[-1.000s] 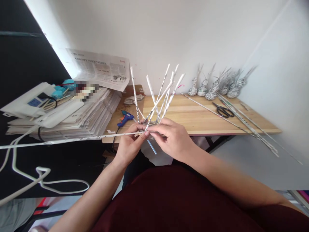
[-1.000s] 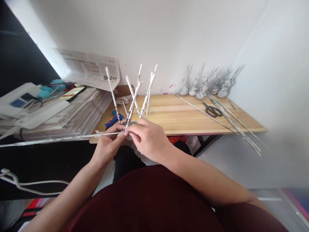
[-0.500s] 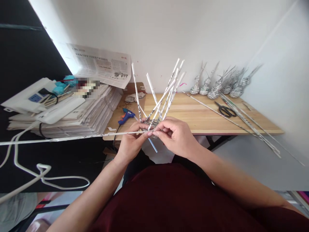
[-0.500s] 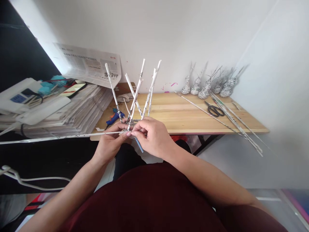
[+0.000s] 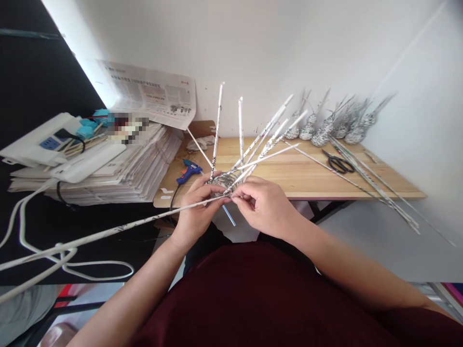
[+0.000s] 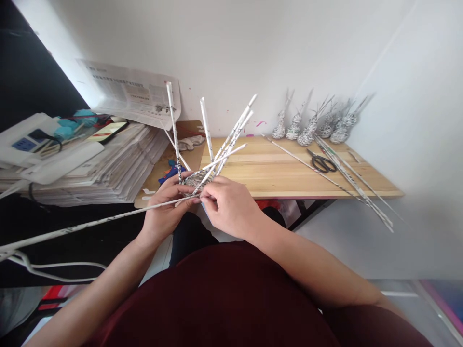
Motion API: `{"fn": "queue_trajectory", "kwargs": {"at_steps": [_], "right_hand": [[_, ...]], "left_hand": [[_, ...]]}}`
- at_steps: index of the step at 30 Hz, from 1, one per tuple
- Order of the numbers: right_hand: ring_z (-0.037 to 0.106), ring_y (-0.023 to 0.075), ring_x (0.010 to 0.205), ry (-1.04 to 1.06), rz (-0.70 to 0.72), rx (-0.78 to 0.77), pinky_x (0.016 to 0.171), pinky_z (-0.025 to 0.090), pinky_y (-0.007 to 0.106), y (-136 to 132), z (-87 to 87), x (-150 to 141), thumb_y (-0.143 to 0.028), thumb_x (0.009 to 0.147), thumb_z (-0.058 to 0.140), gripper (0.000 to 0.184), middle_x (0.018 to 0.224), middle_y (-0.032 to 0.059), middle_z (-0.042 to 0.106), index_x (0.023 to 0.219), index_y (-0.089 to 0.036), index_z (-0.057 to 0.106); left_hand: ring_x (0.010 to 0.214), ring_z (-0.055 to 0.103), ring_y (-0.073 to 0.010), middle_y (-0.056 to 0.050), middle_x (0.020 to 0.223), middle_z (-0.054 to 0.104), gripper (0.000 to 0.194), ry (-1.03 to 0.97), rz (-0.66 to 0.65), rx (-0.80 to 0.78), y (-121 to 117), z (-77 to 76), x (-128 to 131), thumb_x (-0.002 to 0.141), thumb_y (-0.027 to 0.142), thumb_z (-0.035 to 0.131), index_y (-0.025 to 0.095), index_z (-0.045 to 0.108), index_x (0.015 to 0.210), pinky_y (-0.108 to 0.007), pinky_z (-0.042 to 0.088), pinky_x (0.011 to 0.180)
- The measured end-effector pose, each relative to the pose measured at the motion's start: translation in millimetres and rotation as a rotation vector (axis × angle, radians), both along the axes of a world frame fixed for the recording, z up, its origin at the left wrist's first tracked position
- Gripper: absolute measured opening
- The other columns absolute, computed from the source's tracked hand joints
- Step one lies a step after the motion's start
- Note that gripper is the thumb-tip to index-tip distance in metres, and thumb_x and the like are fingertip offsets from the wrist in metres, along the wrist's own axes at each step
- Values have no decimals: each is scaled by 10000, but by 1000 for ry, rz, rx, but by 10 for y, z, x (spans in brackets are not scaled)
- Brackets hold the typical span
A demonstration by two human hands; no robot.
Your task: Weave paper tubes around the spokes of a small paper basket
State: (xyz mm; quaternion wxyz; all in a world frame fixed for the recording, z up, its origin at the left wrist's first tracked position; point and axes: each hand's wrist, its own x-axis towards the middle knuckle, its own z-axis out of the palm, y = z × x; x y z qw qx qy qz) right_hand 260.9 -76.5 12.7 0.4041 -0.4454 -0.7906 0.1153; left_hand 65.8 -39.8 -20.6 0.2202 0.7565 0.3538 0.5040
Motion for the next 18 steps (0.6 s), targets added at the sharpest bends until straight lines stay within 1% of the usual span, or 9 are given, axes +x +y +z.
{"fn": "queue_trajectory", "kwargs": {"at_steps": [4,9,14,18], "right_hand": [[534,124,684,-36,4,25,641,399,256,8,-1,-18,-105,850,600,105,810,30,617,785,-168,653],[541,130,695,22,-14,63,628,404,251,24,-28,-20,-113,876,569,117,827,37,613,803,-173,639],[558,105,675,98,-21,81,633,432,232,11,1,34,-135,895,610,96,818,20,621,831,-167,673],[586,106,689,101,44,75,635,446,228,1,-5,56,-174,917,636,99,810,15,633,898,-182,733]], "left_hand": [[1268,613,-263,-107,1242,702,120,-19,-18,-14,-14,13,20,818,301,798,212,772,895,-402,469,1084],[1297,590,-269,-87,1175,732,128,-101,-82,-136,-1,13,49,798,311,815,221,763,871,-419,439,1110],[1343,544,-275,-79,1127,749,142,-161,-105,-268,7,-4,31,786,317,827,227,766,877,-423,380,1142],[1347,538,-279,-75,1078,756,138,-212,-128,-330,3,-6,30,777,302,830,225,761,868,-420,371,1143]]}}
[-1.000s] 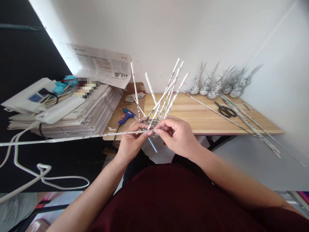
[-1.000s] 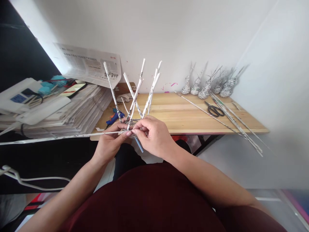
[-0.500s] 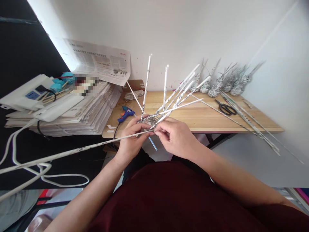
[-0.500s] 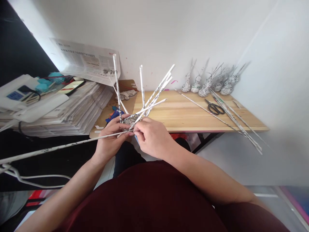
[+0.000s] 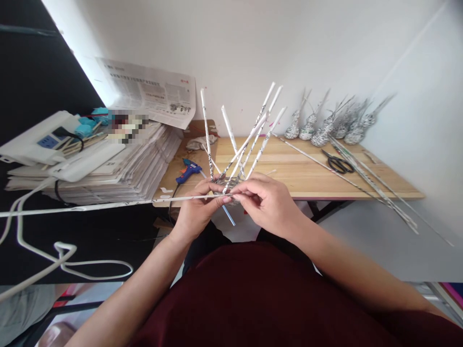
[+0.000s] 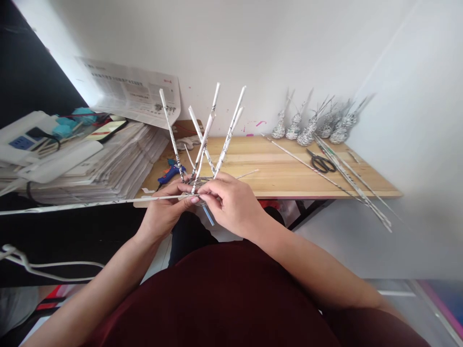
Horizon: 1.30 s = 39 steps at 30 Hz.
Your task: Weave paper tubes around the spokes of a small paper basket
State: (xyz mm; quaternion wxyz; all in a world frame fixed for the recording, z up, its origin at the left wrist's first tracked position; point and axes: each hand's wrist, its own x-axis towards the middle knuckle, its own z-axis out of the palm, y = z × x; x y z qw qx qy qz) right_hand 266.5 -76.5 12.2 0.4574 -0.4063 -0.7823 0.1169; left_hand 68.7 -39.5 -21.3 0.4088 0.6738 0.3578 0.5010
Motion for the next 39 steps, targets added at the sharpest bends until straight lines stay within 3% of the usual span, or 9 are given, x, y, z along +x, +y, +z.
{"fn": "queue_trajectory", "kwargs": {"at_steps": [10,16,20,28,30,31,32,34,39], "right_hand": [[531,112,639,37,-56,18,603,450,257,-34,21,-35,-180,907,605,96,828,29,620,870,-191,693],[583,141,715,333,-62,-114,584,449,266,-102,102,181,-225,935,589,67,886,43,649,932,-192,646],[559,136,684,248,-70,-262,593,431,263,-126,-49,341,-270,949,585,109,814,27,641,889,-187,625],[410,113,573,-35,-196,-302,569,338,262,13,-469,454,-276,962,514,395,587,-35,427,584,-198,432],[455,111,600,-9,-162,-336,574,373,251,37,-505,483,-263,906,601,264,651,-23,511,655,-186,572],[493,112,628,26,-129,-356,583,402,246,38,-497,495,-248,880,631,115,724,-9,573,790,-185,663],[526,114,653,72,-94,-374,590,429,243,31,-471,504,-238,866,646,124,799,6,621,962,-190,707],[560,113,664,167,-27,-408,589,460,240,5,-380,510,-251,875,644,316,865,26,673,1183,-198,689],[614,125,679,256,8,-434,604,488,247,-25,-197,486,-346,921,619,230,813,49,721,925,-158,752]], "left_hand": [[1351,540,-304,-86,1082,767,176,-38,-57,-93,-10,4,26,771,349,831,221,763,871,-473,390,1142],[1220,633,-308,-115,1200,729,241,-289,-31,-296,17,-18,-30,750,351,847,182,725,871,-393,572,875],[1085,692,-249,-104,1386,642,248,-362,-19,-351,47,-9,-107,754,339,844,184,714,897,-304,585,734],[966,701,-195,-64,1298,682,178,-421,-42,-361,85,9,-129,772,302,832,202,724,870,-326,594,768],[927,697,-178,-64,1317,671,158,-417,-60,-369,91,10,-131,779,300,826,199,732,858,-312,590,753],[915,694,-174,-68,1327,664,153,-411,-69,-373,95,9,-134,784,302,821,196,735,853,-306,588,745],[910,691,-174,-73,1334,659,152,-402,-76,-376,98,6,-136,789,306,817,193,737,852,-302,586,736],[916,689,-184,-87,1339,654,155,-384,-92,-379,102,-3,-140,795,313,810,187,741,856,-300,582,725],[896,693,-184,-98,1377,630,124,-342,-150,-356,109,-46,-149,825,294,783,194,744,885,-310,570,731]]}}
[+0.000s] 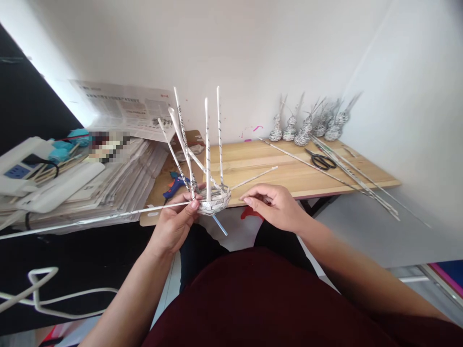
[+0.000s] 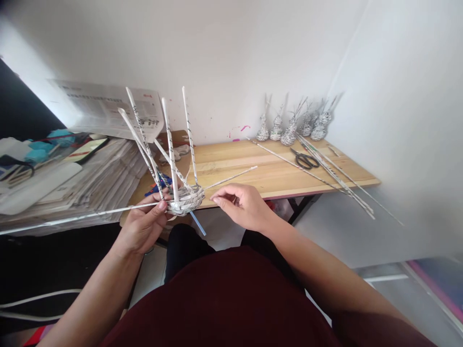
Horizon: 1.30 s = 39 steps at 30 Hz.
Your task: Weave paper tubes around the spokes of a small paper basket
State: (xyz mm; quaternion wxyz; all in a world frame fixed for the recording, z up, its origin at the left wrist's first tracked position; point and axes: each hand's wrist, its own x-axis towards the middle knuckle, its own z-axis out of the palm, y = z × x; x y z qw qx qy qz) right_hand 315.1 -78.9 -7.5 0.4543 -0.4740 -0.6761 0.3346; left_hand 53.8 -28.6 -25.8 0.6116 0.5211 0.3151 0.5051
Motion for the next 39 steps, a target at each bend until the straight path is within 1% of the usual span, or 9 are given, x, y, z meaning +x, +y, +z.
{"fn": "queue_trajectory", "kwargs": {"at_steps": [2,5,7,10,16,20,25,29,39], "right_hand": [[636,132,673,-17,9,-89,610,504,258,25,-33,-3,-364,932,608,257,797,48,718,948,-150,749],[675,137,672,34,0,-202,632,535,279,69,-129,-1,-327,939,594,343,871,68,731,1202,-126,684],[685,140,678,91,-22,-202,602,532,274,82,-154,-6,-302,949,570,404,931,92,740,1302,-116,633],[691,153,724,129,-13,-140,553,517,263,75,-109,-30,-300,967,537,395,1012,116,750,1308,-137,651],[682,188,965,46,11,54,743,598,324,73,-79,-95,-271,990,519,345,1120,104,709,1275,-214,703],[659,212,1078,66,38,66,799,615,344,83,-140,-108,-283,984,549,361,1200,111,669,1315,-220,678],[679,195,1008,114,39,41,753,630,334,78,-177,-102,-284,959,598,373,1278,117,628,1323,-239,665],[688,185,1000,184,64,12,803,632,344,99,-226,-116,-294,946,622,378,1287,118,645,1316,-226,662],[693,195,947,248,29,-56,795,627,366,124,-274,-139,-329,897,676,391,1282,120,685,1266,-198,677]], "left_hand": [[891,696,-183,-97,1360,641,110,25,-5,40,1,-14,-6,831,289,778,205,743,892,-309,564,737],[1068,686,-260,-118,1340,654,109,114,-2,143,-3,-12,-9,826,296,782,208,742,877,-358,562,829],[1256,604,-333,-136,1349,652,119,192,2,227,-7,1,-5,821,311,785,208,743,864,-425,540,933],[1370,513,-368,-138,1353,655,134,278,11,326,-8,14,6,819,338,782,217,746,865,-490,493,1026],[1367,518,-359,-126,1139,731,150,407,43,395,-21,40,37,819,366,783,231,760,881,-504,430,1103],[1365,519,-344,-120,1080,737,128,426,58,445,-59,94,89,823,339,781,224,759,873,-506,385,1143],[1361,526,-321,-111,1134,724,126,401,89,470,-80,80,134,824,315,781,218,745,896,-486,390,1145],[1394,496,-315,-112,1233,698,173,384,118,467,-60,15,134,824,323,784,218,736,952,-475,364,1170],[1453,431,-270,-94,1250,701,195,212,31,389,-56,-67,170,862,237,750,223,702,1050,-397,366,1164]]}}
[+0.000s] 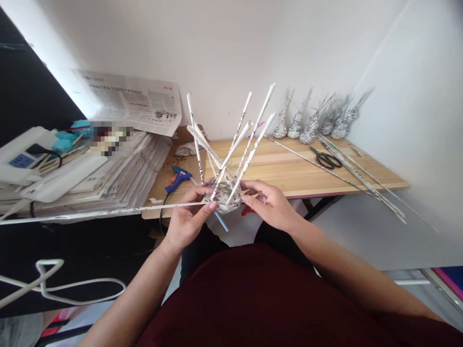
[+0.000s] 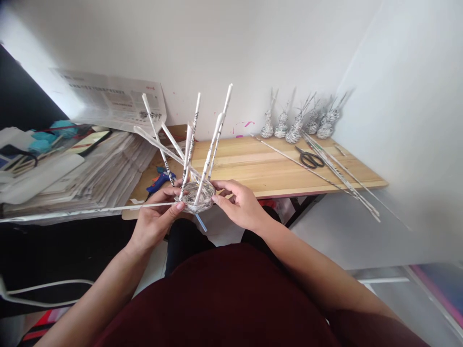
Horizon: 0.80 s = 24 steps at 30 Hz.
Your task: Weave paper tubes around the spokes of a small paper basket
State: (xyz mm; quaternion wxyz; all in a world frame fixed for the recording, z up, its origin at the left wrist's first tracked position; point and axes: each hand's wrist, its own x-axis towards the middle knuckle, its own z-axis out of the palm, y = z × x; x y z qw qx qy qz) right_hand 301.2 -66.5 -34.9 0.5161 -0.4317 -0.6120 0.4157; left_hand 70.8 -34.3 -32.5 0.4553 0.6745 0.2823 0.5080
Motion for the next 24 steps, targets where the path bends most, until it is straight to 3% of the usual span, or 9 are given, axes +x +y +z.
{"fn": "queue_trajectory", "kwargs": {"at_steps": [6,11,17,20,24], "right_hand": [[685,200,941,4,-28,-12,766,612,352,-10,-24,29,-337,886,690,398,1276,124,676,1259,-201,662],[676,190,916,-5,-210,117,766,564,315,-59,119,77,-321,905,668,216,1059,98,737,1062,-181,714],[623,138,691,-238,-112,50,642,484,274,-51,367,28,-348,865,696,220,845,50,733,964,-168,775],[499,100,563,-321,-70,-50,552,395,248,7,405,-34,-351,809,742,203,630,-22,610,906,-176,773],[480,95,555,-229,-22,-112,539,387,239,62,385,-64,-359,782,756,206,612,-46,556,837,-173,686]], "left_hand": [[1404,491,-276,-107,1293,678,175,-107,-19,-112,-17,-1,34,831,228,782,212,654,948,-346,459,1043],[1418,471,-255,-90,1273,686,163,-120,-18,-148,5,-18,10,830,206,781,221,663,941,-324,445,1050],[1415,468,-268,-94,1185,708,135,-86,-49,-177,-2,-21,10,825,218,784,221,685,917,-330,471,1025],[1367,516,-302,-107,1187,704,140,-67,-60,-195,-18,-11,13,819,239,789,212,691,915,-372,493,1007],[1392,491,-320,-112,1210,701,136,-56,-35,-195,-19,-6,-3,818,252,790,212,697,909,-417,468,1052]]}}
